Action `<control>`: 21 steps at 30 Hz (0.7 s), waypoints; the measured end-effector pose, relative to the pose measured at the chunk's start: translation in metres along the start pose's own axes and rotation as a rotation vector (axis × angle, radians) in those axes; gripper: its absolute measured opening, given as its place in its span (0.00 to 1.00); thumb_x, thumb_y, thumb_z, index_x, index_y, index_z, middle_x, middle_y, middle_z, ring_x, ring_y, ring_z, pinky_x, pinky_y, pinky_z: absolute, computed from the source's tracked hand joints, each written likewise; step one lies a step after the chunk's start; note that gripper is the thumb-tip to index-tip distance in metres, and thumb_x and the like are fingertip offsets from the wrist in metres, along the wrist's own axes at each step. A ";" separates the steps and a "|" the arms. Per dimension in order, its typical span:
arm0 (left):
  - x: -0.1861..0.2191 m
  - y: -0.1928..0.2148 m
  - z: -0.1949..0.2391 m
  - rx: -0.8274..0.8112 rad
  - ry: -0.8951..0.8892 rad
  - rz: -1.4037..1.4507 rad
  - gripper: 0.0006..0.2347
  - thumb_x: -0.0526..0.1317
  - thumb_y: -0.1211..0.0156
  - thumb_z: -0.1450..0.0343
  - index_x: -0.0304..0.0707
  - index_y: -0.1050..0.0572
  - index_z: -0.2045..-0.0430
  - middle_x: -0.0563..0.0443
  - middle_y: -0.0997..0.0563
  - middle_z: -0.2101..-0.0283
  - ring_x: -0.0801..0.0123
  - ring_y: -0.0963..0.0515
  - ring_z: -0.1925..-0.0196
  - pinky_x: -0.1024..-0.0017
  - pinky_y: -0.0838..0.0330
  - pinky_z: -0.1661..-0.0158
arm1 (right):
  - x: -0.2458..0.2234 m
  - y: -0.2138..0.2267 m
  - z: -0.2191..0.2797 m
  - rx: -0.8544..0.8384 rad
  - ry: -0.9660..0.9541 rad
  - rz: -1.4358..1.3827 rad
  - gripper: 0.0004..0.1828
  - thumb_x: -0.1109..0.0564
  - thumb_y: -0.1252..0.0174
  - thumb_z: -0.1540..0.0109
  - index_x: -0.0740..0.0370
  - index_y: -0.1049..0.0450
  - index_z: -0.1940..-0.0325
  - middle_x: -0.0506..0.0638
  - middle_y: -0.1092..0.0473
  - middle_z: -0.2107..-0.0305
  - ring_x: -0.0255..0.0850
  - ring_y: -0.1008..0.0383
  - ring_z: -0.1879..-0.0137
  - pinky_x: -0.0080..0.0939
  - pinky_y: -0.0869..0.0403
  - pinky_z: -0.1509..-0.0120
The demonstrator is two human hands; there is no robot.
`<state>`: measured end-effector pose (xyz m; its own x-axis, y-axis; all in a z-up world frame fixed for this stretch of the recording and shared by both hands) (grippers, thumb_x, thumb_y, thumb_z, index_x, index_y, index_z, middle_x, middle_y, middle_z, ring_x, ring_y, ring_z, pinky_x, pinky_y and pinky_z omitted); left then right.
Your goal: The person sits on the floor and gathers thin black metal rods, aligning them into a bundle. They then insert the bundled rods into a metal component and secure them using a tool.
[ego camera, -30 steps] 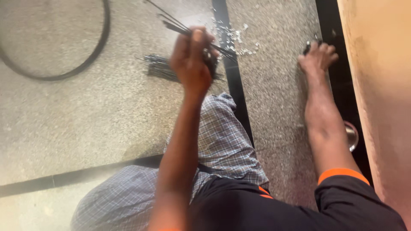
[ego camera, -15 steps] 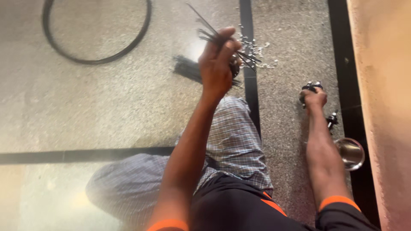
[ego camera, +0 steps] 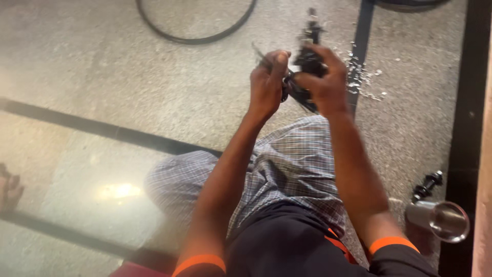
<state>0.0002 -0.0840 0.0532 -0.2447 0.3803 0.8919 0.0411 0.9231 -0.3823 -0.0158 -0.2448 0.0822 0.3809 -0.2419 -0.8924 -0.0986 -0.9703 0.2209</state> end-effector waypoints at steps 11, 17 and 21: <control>0.032 0.078 -0.001 -0.065 0.141 0.004 0.21 0.50 0.32 0.29 0.25 0.25 0.60 0.51 0.24 0.76 0.74 0.26 0.80 0.76 0.28 0.79 | -0.017 -0.099 -0.036 -0.278 0.356 0.298 0.32 0.59 0.28 0.36 0.56 0.32 0.30 0.56 0.26 0.42 0.49 0.20 0.39 0.47 0.16 0.35; 0.035 0.087 0.004 -0.161 0.054 0.195 0.18 0.45 0.30 0.32 0.33 0.25 0.55 0.52 0.18 0.63 0.74 0.16 0.64 0.77 0.20 0.65 | -0.034 -0.097 -0.033 -0.632 0.382 0.376 0.41 0.60 0.33 0.46 0.63 0.36 0.29 0.66 0.43 0.30 0.63 0.36 0.30 0.55 0.27 0.32; 0.020 0.086 0.001 -0.139 0.129 0.312 0.19 0.45 0.31 0.32 0.29 0.26 0.55 0.46 0.21 0.67 0.69 0.21 0.71 0.73 0.25 0.72 | -0.044 -0.080 -0.036 -0.649 0.320 0.196 0.33 0.59 0.44 0.38 0.64 0.37 0.28 0.66 0.41 0.32 0.61 0.36 0.32 0.55 0.27 0.34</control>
<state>-0.0022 0.0034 0.0382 -0.0758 0.6405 0.7642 0.2283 0.7572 -0.6119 0.0082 -0.1570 0.1182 0.6705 -0.3041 -0.6767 0.3319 -0.6928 0.6402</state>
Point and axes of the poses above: each hand's wrist, its own z-axis away from the middle knuckle, its own y-axis out of the back of the hand, x = y × z, the point moved 3 cm from there along -z, towards the middle knuckle
